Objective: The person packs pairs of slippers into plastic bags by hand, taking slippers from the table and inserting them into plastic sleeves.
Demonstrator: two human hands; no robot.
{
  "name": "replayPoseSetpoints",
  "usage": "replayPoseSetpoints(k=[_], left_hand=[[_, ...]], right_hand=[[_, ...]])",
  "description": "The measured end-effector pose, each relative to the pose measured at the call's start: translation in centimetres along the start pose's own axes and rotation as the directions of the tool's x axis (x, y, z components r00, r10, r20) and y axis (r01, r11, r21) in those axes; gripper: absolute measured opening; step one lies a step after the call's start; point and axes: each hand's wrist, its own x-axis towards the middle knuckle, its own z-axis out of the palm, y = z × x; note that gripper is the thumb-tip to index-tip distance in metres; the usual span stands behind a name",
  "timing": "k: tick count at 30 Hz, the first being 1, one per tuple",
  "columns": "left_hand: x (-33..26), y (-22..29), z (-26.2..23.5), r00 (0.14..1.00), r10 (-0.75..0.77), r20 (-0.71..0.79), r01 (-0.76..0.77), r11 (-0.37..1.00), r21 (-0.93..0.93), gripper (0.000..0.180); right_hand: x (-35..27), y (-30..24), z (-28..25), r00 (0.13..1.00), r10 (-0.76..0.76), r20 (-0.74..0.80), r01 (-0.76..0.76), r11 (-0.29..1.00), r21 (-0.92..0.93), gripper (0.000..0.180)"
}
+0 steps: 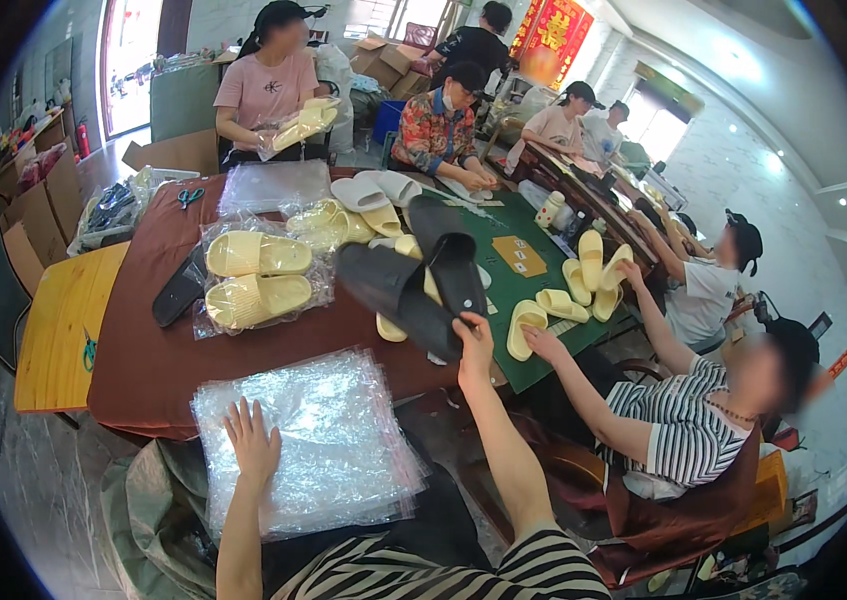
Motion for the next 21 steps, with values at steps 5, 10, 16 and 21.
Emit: replayPoseSetpoints(k=[5,10,16,21], left_hand=[[0.9,1.7,0.3,1.000,0.024,-0.007,-0.024,0.999,-0.021,0.071],[0.3,0.6,-0.1,1.000,0.004,-0.021,-0.004,1.000,-0.011,0.069],[0.6,0.6,0.0,1.000,-0.006,-0.002,0.006,1.000,-0.002,0.072],[0.4,0.2,-0.2,1.000,-0.013,0.002,0.013,1.000,0.026,0.073]], right_hand=[[8.7,2.6,-0.9,0.947,-0.014,-0.320,0.017,1.000,0.007,0.027],[10.1,5.8,2.1,0.914,0.142,-0.380,-0.128,0.990,0.062,0.029],[11.0,7.9,1.4,0.955,0.058,-0.292,-0.117,0.975,-0.191,0.031],[12.7,6.7,3.1,0.972,0.063,-0.227,-0.094,0.987,-0.131,0.035]])
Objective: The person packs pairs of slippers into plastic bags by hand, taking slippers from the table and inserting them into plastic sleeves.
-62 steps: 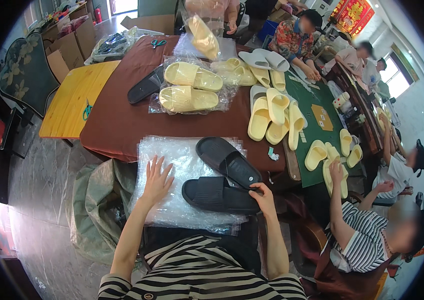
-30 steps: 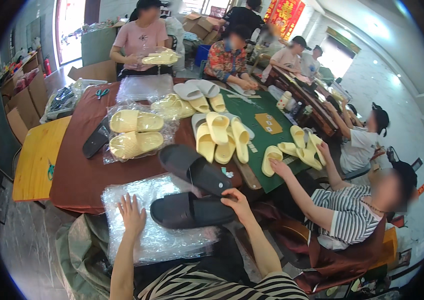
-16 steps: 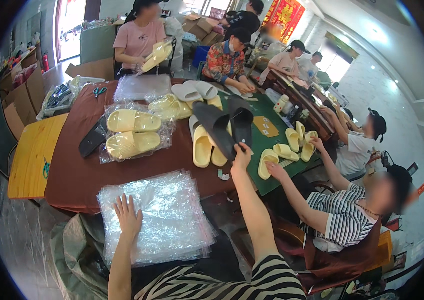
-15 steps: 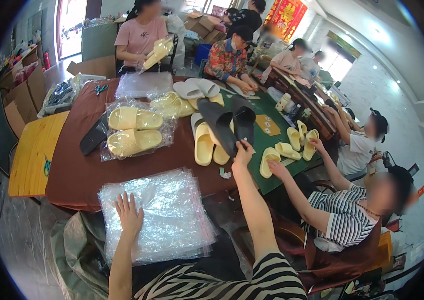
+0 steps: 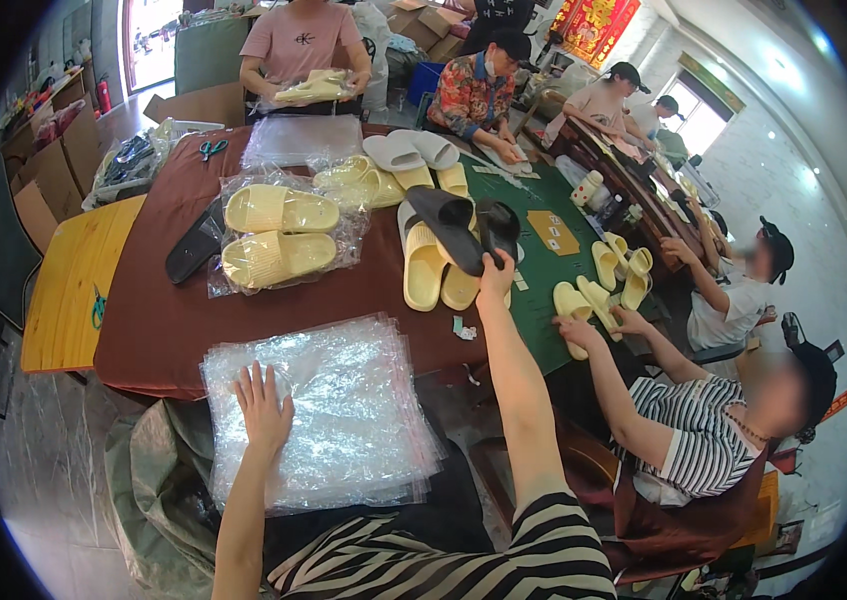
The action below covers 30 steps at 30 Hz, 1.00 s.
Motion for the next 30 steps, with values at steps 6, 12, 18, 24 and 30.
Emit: replayPoseSetpoints(k=[6,12,18,24,30], left_hand=[[0.4,0.6,0.4,1.000,0.029,-0.007,-0.029,0.999,-0.015,0.072],[-0.4,0.1,-0.2,1.000,-0.011,0.010,0.011,1.000,-0.018,0.071],[0.3,0.7,0.0,1.000,0.007,-0.005,-0.007,1.000,-0.022,0.070],[-0.1,0.1,-0.2,0.999,0.010,-0.036,-0.011,1.000,-0.019,0.069],[-0.4,0.0,-0.2,1.000,-0.016,-0.023,0.016,1.000,-0.011,0.070]], right_hand=[[3.3,-0.9,-0.1,0.988,0.103,0.119,-0.098,0.994,-0.046,0.056],[-1.1,-1.4,0.0,0.936,0.208,0.284,-0.117,0.945,-0.306,0.081],[-6.1,-1.7,-1.5,0.933,-0.294,0.210,0.352,0.867,-0.352,0.051],[-29.0,-18.3,1.4,0.591,-0.717,0.370,0.558,0.694,0.454,0.029],[-40.0,-24.1,-0.7,0.081,-0.860,-0.504,-0.011,-0.507,0.862,0.051]])
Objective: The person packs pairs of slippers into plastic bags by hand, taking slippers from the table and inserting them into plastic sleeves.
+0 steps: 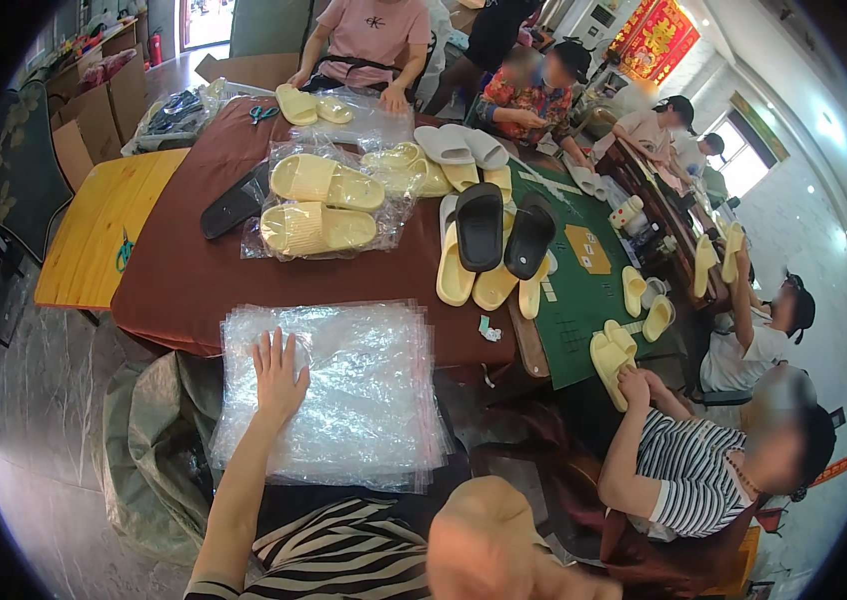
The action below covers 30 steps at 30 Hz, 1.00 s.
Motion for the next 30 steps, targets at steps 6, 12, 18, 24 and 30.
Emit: replayPoseSetpoints(k=[6,12,18,24,30], left_hand=[[0.2,0.5,0.1,1.000,0.018,-0.005,-0.018,1.000,-0.004,0.069],[0.2,0.3,0.0,1.000,0.016,-0.008,-0.016,1.000,-0.003,0.070],[-0.8,-0.6,0.1,1.000,-0.017,-0.011,0.017,1.000,0.025,0.070],[0.1,0.3,-0.3,1.000,-0.001,0.029,0.000,1.000,0.009,0.070],[0.1,0.2,0.2,1.000,0.010,0.008,-0.010,1.000,0.013,0.069]], right_hand=[[0.3,0.9,3.5,0.997,0.076,0.033,-0.071,0.988,-0.135,0.052],[-0.1,0.7,4.9,0.941,0.314,-0.128,-0.321,0.946,-0.039,0.049],[10.2,-8.5,-2.7,0.789,0.538,-0.296,-0.529,0.840,0.117,0.046],[-0.6,-0.8,5.9,0.601,0.712,-0.363,-0.686,0.693,0.222,0.043],[0.6,-1.7,5.0,0.366,0.828,-0.424,-0.775,0.524,0.353,0.040]])
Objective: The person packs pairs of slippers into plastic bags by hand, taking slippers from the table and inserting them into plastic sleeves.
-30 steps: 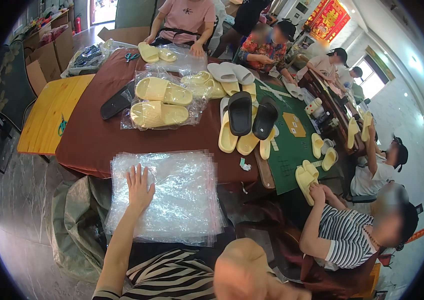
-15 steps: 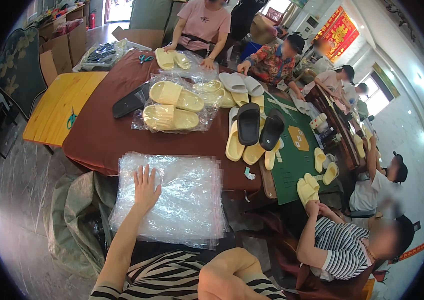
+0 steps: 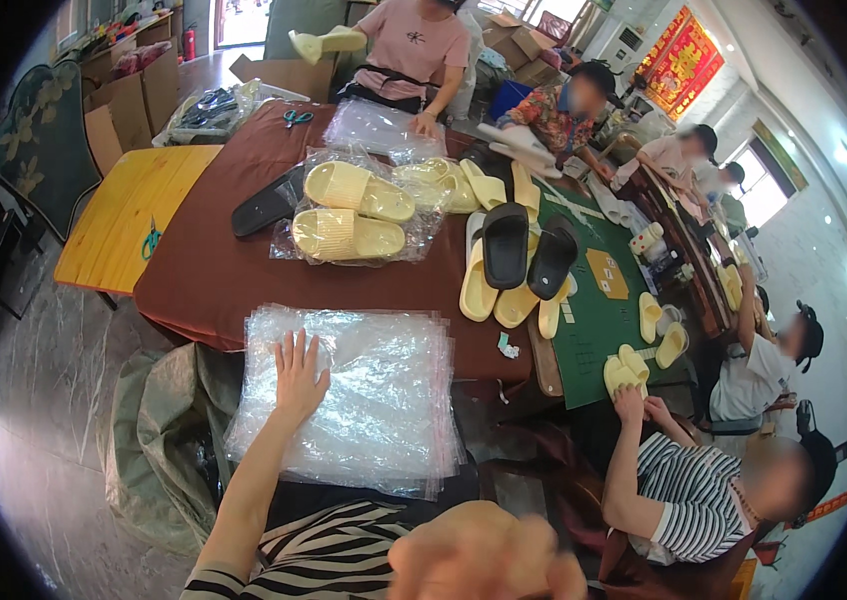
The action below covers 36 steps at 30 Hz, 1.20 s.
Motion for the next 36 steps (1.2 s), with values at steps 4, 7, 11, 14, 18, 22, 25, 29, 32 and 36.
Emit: replayPoseSetpoints(k=[4,7,11,14,18,22,25,29,32,36], left_hand=[[0.1,0.2,-0.4,1.000,-0.006,0.013,0.006,1.000,-0.001,0.069],[0.0,0.2,-0.4,1.000,-0.006,0.021,0.006,1.000,0.004,0.069],[0.1,0.3,-0.2,1.000,-0.002,0.010,0.002,1.000,0.004,0.069],[0.0,0.1,0.0,1.000,0.003,0.004,-0.003,1.000,-0.017,0.069],[0.4,0.3,-0.3,1.000,0.022,0.015,-0.022,1.000,-0.019,0.069],[-0.2,-0.5,0.0,1.000,-0.013,-0.014,0.013,1.000,0.006,0.070],[-0.1,-0.5,-0.4,1.000,-0.012,-0.011,0.011,1.000,-0.015,0.069],[0.8,0.0,-0.5,1.000,0.012,-0.026,-0.012,1.000,-0.026,0.069],[1.0,0.1,-0.4,1.000,0.010,-0.006,-0.010,0.999,-0.037,0.070],[0.1,-0.4,-0.2,0.999,-0.031,0.032,0.031,0.999,0.013,0.071]], right_hand=[[0.5,1.2,0.3,0.965,0.260,0.016,-0.256,0.938,0.233,0.043],[0.4,1.1,0.5,0.899,0.434,0.066,-0.422,0.814,0.398,0.046],[1.0,1.4,-0.3,0.853,0.486,0.189,-0.517,0.741,0.429,0.048],[0.2,2.1,-0.9,0.867,0.485,0.114,-0.476,0.741,0.474,0.050],[2.9,5.4,-6.6,0.818,0.569,-0.084,-0.559,0.821,0.115,0.027],[3.8,15.3,-21.8,0.746,0.469,-0.473,-0.666,0.501,-0.553,0.019],[4.1,19.6,-30.8,0.701,0.373,-0.608,-0.711,0.292,-0.640,0.020],[5.4,23.2,-40.0,0.719,0.218,-0.659,-0.691,0.123,-0.713,0.026],[5.4,25.4,-44.1,0.893,0.134,-0.430,-0.360,-0.359,-0.861,0.034],[5.2,28.0,-43.2,0.791,0.219,-0.571,-0.463,-0.396,-0.793,0.036]])
